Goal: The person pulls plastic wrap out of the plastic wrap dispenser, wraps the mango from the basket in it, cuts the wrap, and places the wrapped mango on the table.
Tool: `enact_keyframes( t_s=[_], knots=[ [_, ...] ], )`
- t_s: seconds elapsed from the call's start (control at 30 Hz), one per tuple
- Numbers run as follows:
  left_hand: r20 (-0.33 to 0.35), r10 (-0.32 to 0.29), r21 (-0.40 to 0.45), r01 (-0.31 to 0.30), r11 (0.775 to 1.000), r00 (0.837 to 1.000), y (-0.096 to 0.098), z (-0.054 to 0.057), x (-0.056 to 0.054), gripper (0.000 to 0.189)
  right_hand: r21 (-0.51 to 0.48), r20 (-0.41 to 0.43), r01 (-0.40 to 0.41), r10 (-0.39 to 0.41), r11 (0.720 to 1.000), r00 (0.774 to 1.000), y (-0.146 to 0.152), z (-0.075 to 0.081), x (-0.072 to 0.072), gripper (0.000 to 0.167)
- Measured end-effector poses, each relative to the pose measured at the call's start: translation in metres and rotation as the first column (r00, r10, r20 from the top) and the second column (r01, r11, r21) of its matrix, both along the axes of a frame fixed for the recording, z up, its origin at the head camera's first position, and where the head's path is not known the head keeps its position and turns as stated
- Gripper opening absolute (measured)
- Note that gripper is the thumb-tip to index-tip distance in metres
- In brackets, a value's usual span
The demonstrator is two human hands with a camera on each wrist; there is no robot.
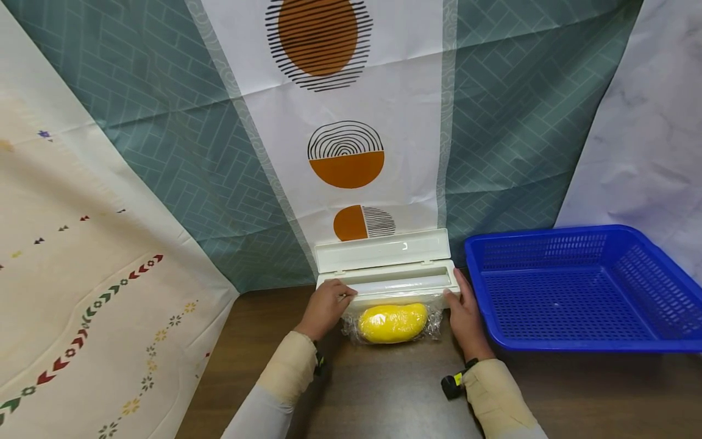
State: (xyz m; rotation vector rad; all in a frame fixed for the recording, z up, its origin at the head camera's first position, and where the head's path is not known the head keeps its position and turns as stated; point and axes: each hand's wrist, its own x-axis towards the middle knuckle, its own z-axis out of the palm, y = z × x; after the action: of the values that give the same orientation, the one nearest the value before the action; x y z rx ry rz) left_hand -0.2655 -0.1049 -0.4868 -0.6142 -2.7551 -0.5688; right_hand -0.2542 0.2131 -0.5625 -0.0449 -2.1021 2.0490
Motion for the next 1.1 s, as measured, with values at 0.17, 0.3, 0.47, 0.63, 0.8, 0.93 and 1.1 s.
enact_keyframes(
  t_s=[0.17,0.3,0.47,0.63,0.8,0.93,1.1],
  knots=[
    [0.007,0.001,0.008,-0.001,1.000,1.000,-0.0023,-0.0015,-0.0010,0.015,0.002,-0.004,-0.001,0.001,1.000,1.000,0.0002,0.0004,-0.0004,0.059],
    [0.014,-0.008,0.021,0.007,1.000,1.000,-0.0040,-0.0009,-0.0006,0.015,0.000,0.009,-0.004,0.004,1.000,1.000,0.0005,0.0014,-0.0003,0.059],
    [0.027,-0.009,0.031,0.008,0.999,1.000,-0.0058,0.0002,0.0011,0.015,0.005,0.032,-0.012,0.012,1.000,0.999,0.0009,0.0018,0.0004,0.060],
    [0.021,-0.014,0.043,0.013,0.999,1.000,-0.0069,0.0014,0.0013,0.015,0.018,0.017,-0.006,0.006,1.000,1.000,0.0006,-0.0003,0.0003,0.059],
    [0.025,-0.006,0.045,0.005,0.999,1.000,-0.0089,0.0008,0.0013,0.015,0.012,0.001,-0.008,0.008,1.000,1.000,0.0002,0.0006,0.0010,0.059],
    [0.022,0.001,0.028,-0.001,1.000,1.000,-0.0097,0.0000,0.0012,0.015,0.016,0.007,-0.010,0.010,1.000,1.000,0.0005,0.0006,0.0010,0.059],
    [0.009,0.013,-0.001,-0.013,1.000,1.000,-0.0100,0.0002,0.0013,0.015,0.009,0.008,-0.015,0.015,1.000,1.000,0.0010,0.0018,0.0010,0.060]
  ],
)
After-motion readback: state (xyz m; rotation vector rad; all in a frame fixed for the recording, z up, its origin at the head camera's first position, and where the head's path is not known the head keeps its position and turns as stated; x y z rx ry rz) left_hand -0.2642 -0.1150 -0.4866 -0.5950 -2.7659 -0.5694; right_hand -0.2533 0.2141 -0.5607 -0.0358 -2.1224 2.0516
